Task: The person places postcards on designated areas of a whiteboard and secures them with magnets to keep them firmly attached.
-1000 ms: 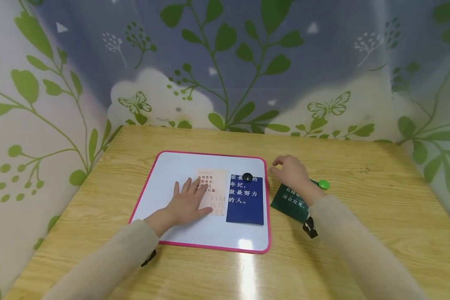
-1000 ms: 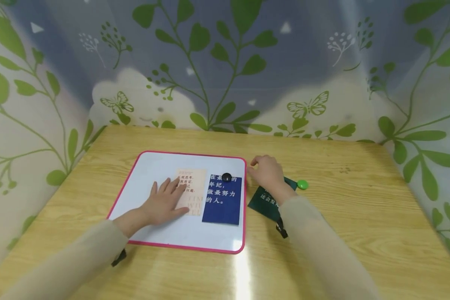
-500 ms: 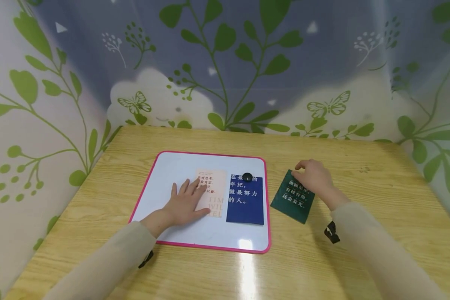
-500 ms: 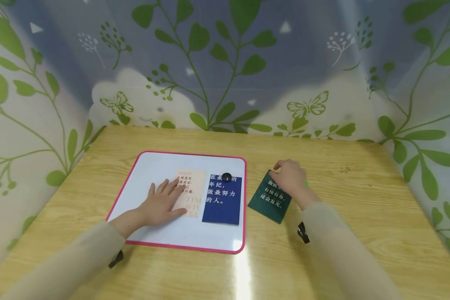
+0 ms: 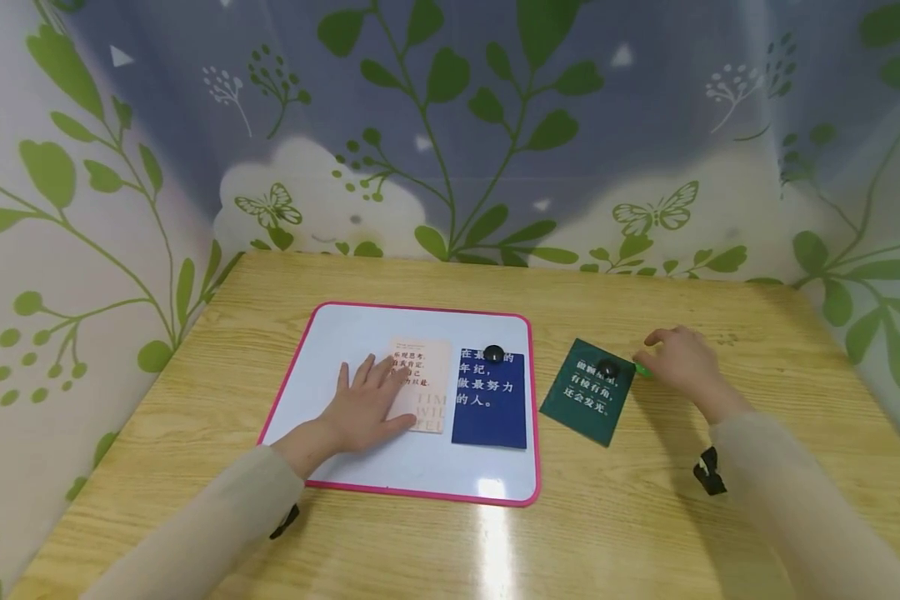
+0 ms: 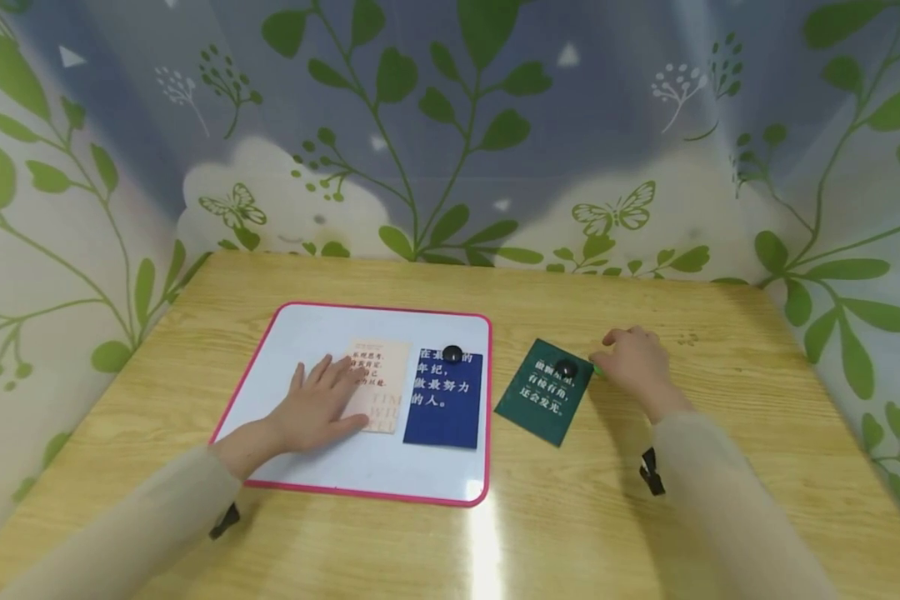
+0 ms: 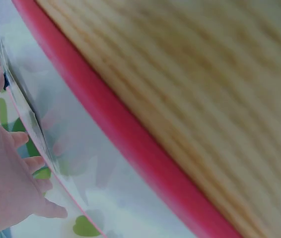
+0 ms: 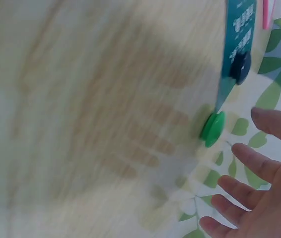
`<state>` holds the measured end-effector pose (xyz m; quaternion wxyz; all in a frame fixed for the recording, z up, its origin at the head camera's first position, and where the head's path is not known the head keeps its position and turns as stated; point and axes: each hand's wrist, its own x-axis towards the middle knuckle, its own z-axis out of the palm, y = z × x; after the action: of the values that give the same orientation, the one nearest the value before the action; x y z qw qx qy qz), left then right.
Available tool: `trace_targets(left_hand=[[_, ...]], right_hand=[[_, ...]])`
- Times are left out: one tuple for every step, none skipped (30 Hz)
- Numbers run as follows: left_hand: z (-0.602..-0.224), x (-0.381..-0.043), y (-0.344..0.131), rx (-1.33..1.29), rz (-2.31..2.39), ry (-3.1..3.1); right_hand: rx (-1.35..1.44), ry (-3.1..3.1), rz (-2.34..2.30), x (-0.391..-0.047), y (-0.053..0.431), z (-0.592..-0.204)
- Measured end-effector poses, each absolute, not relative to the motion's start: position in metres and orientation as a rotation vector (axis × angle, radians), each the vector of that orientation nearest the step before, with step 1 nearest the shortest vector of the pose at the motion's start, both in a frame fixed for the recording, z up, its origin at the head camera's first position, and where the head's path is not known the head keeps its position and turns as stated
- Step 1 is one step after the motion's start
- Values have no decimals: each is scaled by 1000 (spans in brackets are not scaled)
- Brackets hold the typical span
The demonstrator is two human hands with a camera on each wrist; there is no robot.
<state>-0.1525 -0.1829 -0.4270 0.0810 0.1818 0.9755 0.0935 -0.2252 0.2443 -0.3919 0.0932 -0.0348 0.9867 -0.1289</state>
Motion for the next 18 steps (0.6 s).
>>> trace_targets(left_hand=[[-427,-152,-183,539,273,2918],[-428,-152,-184,532,267,2917],[-428,-151,-184,525,262,2914],[-428,-151,-184,517,258,2910],[-429,-151,-184,510,253,2906],[-429,-150,-184,502,251,2904],[-429,-150,-184,498,250,2902],[-429,-150,-184,495,250,2903],[-429,-150,-184,495,253,2905],[-430,-150,-184,496,254,2907],[-430,-150,-184,495,256,2909],[-430,-150,-184,494,258,2911],[-430,-150,-184,493,259,2912],[-430,-150,-184,493,260,2914],[-430,-150,-183,492,261,2914],[-430,-150,-183,490,264,2914],[-430,-150,-183,489,267,2914],[-430,-150,-183,487,270,2913]], right_hand=[[-99,2917,-367,-224,246,-392],[-100,2907,-358,-223,247,-393],[-103,2896,-355,-222,249,-393],[-103,2886,-350,-222,250,-394],[-102,2876,-352,-221,251,-395],[-103,2873,-344,-221,252,-396],[-101,2870,-344,-220,253,-397],[-96,2866,-347,-220,254,-398],[-89,2862,-351,-220,254,-400],[-81,2858,-356,-220,255,-401],[-74,2856,-361,-220,255,-402],[-69,2857,-364,-220,255,-402],[-62,2855,-373,-219,255,-403],[-57,2857,-376,-219,255,-403],[-56,2860,-376,-219,255,-404],[-53,2865,-376,-219,256,-405],[-51,2869,-375,-219,256,-405],[-48,2872,-373,-219,256,-406]])
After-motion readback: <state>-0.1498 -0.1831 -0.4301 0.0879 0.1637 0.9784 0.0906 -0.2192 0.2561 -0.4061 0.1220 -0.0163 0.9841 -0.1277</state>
